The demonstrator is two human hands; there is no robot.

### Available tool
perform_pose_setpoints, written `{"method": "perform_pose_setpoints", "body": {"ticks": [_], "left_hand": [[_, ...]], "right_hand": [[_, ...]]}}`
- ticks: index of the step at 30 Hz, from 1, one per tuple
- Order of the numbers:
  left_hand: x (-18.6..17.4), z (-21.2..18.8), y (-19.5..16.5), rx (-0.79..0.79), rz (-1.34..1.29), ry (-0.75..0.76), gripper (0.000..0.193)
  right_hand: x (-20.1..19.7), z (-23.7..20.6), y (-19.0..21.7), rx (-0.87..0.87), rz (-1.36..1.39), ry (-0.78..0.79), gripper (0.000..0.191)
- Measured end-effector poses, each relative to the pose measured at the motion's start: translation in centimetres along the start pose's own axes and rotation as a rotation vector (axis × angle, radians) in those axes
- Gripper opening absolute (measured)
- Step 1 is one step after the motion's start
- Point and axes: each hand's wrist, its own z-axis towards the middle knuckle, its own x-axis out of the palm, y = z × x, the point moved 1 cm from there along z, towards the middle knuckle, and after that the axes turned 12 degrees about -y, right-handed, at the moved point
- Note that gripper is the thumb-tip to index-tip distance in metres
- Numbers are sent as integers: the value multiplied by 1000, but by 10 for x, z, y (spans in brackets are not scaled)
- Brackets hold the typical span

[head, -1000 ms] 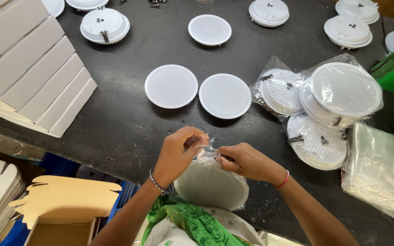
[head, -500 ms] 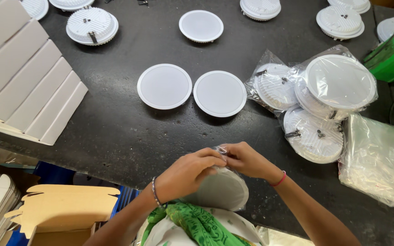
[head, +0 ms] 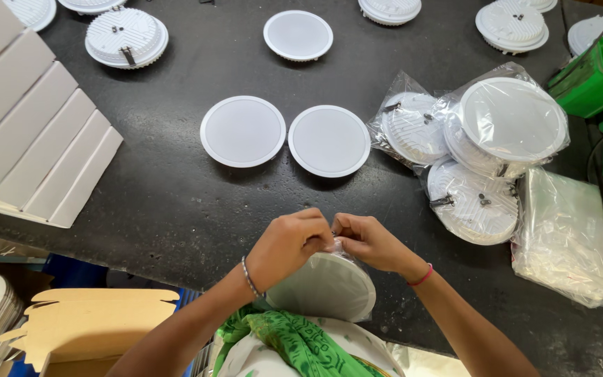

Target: The person takes round white LED panel light fixtures from the workbench, opens a clear plastic bag, and slides each fixture inside, then sets the bagged fixture on a growing pile. They repeat this bagging cycle for successive fixtures and occasionally press the bag closed around the light.

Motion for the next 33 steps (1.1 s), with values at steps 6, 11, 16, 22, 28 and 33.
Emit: {"method": "perform_pose_setpoints", "body": {"ticks": [6,11,16,22,28,33], "left_hand": [[4,-9,-1,262,260,105,36],[15,-4,-20,314,443,89,36],[13,9,-25,98,251,220,28],[-19,5,-29,-97,129,-295,30],[-16,-16,-25,-349,66,-273,42],[10,-31,-35,-483,46,-196,43]], "right_hand": [[-9,1,11,-75,-268,-36,7],[-32,-7,24,27,-115,75,16],[-29,-24,32,114,155,48,25],[-76,-67,83,-4,-36,-311,22],[-163,-90,108,-429,-891,-815,21],[-227,-49,68,-518,-1290,-874,19]]}}
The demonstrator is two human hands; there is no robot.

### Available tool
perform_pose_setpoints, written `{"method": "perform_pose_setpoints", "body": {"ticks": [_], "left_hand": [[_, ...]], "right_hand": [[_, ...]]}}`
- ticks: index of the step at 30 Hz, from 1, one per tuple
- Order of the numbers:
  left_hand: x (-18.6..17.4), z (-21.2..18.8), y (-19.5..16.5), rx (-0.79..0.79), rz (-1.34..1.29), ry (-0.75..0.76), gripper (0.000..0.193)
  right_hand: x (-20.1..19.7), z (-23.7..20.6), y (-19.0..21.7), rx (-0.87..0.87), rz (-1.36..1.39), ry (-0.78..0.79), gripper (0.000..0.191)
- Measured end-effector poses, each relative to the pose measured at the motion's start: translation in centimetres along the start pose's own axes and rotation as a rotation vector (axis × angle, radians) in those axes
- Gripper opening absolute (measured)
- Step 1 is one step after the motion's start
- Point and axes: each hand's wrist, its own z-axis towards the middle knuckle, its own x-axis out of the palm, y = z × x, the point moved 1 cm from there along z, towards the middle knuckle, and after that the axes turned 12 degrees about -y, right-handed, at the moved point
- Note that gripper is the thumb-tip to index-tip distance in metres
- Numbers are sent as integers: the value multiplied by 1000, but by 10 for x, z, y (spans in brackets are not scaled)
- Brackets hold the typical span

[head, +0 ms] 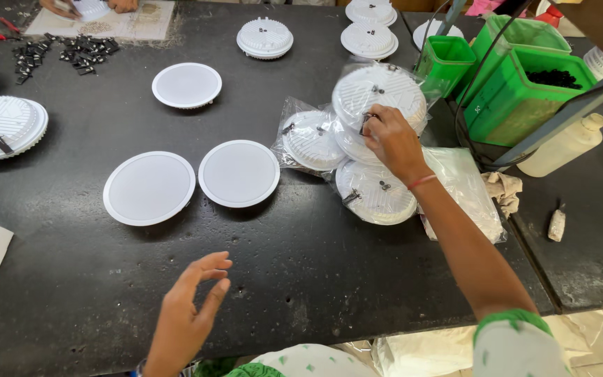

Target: The person takes round white LED panel light fixtures from the workbench, opens a clear plastic bag, and slides each fixture inside, then sets the bagged fixture on a growing pile. They repeat this bagging cycle for successive fixtures and occasionally press the bag closed around the light.

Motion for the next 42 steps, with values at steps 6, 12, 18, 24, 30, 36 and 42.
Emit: {"method": "perform_pose_setpoints", "body": {"ticks": [6,12,18,24,30,36,42], "left_hand": [[31,-12,-4,202,-39,59,41],[94,-18,-12,252,4,245,35],[172,-23,-42,263,74,510,29],[253,-26,-87,400,42,739,28],[302,-37,-118,429,-35,867,26],[311,-35,-117,394,-9,836,23],[308,-34,-120,466,-216,534,66]], "right_hand": [[3,-28,-18,-48,1,-81,22],[-25,-131,43,319,289,316,13],[-87,-246,-10,571,-8,114,14],[-142,-289,-99,687,-208,-157,21],[-132,-272,-126,727,-182,-188,26],[-145,-248,-120,603,-274,-286,15],[-164,-205,-48,386,-31,-90,9]]}}
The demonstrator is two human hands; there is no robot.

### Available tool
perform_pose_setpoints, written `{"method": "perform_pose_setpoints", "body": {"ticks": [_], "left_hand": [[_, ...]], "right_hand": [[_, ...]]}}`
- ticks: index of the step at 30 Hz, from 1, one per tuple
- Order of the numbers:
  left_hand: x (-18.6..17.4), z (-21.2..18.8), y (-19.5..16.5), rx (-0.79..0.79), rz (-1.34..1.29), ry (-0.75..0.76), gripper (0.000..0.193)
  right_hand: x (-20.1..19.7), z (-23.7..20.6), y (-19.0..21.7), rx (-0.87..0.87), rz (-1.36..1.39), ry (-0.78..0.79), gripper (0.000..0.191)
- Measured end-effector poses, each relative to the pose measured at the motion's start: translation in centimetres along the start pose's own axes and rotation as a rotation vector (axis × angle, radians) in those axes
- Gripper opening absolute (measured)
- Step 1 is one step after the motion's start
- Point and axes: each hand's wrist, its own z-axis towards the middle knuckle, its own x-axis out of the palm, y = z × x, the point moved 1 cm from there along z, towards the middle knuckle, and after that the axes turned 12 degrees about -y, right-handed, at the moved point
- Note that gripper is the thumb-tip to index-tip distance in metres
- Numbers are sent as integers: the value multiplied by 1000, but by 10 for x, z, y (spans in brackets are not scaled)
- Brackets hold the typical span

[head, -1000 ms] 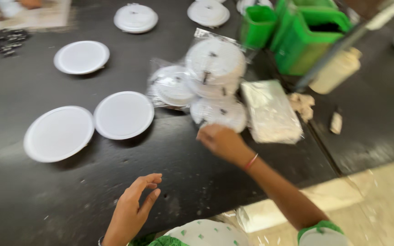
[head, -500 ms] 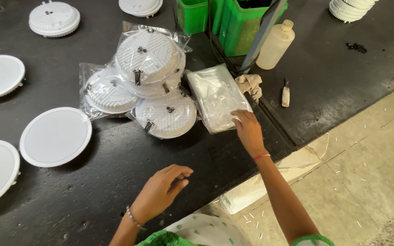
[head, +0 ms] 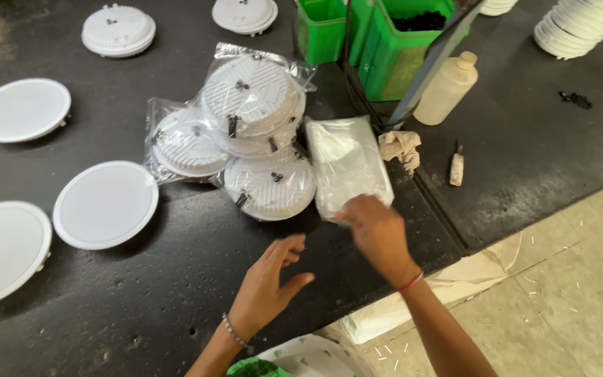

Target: The person takes round white LED panel light fixtures from the workbench, opens a clear plastic bag, and slides each fixture inside, then sets the bagged fixture on a growing pile. They repeat this bagging cycle for successive fixtures and occasionally press the bag closed around the light.

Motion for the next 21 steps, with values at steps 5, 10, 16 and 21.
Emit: {"method": "perform_pose_setpoints", "body": {"ticks": [5,10,16,21], "left_hand": [[-6,-15,-11,249,61,-291,83],[-59,-39,-12,233,91,-507,37],[-133,-82,-19,163,41,-677,35],[-202,-130,-9,39,62,-1027,17]], "right_hand": [[17,8,88,48,305,149,12],[43,17,128,257,661,249,11],[111,22,189,454,1025,575,26],[136,22,252,272,1080,791,23]]}}
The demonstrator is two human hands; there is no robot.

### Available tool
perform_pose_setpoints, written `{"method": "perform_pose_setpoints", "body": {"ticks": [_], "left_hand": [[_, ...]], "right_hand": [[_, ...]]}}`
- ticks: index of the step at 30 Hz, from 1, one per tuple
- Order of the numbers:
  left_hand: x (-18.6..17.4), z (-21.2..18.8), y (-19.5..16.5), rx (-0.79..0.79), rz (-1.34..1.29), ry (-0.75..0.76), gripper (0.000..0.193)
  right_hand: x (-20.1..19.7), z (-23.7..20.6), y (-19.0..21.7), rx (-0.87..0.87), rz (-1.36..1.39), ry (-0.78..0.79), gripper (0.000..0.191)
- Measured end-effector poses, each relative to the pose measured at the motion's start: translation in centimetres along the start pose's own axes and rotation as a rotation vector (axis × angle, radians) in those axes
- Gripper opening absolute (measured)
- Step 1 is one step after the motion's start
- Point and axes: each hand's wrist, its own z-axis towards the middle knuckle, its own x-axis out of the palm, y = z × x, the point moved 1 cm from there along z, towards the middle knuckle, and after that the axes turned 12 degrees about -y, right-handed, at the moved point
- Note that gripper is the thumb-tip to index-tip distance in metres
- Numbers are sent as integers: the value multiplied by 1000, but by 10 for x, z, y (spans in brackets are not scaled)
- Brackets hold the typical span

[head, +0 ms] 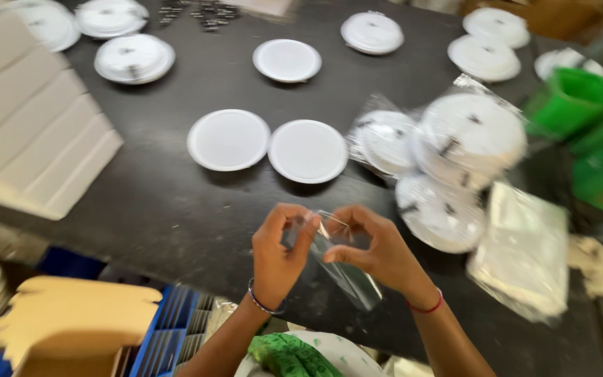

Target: The person takes round white LED panel light fixtures from the workbench, opens a clear plastic bag, and slides each fixture inside, then sets the bagged fixture on a growing pile. They repeat this bagging cycle for successive fixtures and occasionally press the bag closed around the light.

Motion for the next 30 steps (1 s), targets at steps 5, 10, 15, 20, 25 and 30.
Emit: {"method": "perform_pose_setpoints", "body": {"ticks": [5,10,15,20,25,30], "left_hand": [[-80,24,8,62,122,-226,16],[-139,37,20,3,24,-304,37],[-191,48,43,-243,-30,-256,12],[-207,45,55,-213,-16,-287,17],[-214,50,60,-251,6,-261,38],[-240,63,79,-401,-208,-168,39]], "right_hand": [[52,23,0,45,136,-25,14],[83,50,-1,74,302,-92,12],[111,67,2,-9,365,-107,11],[144,73,-12,-75,233,-142,30],[165,86,-30,39,423,-132,42],[177,101,-27,-40,187,-138,33]]}}
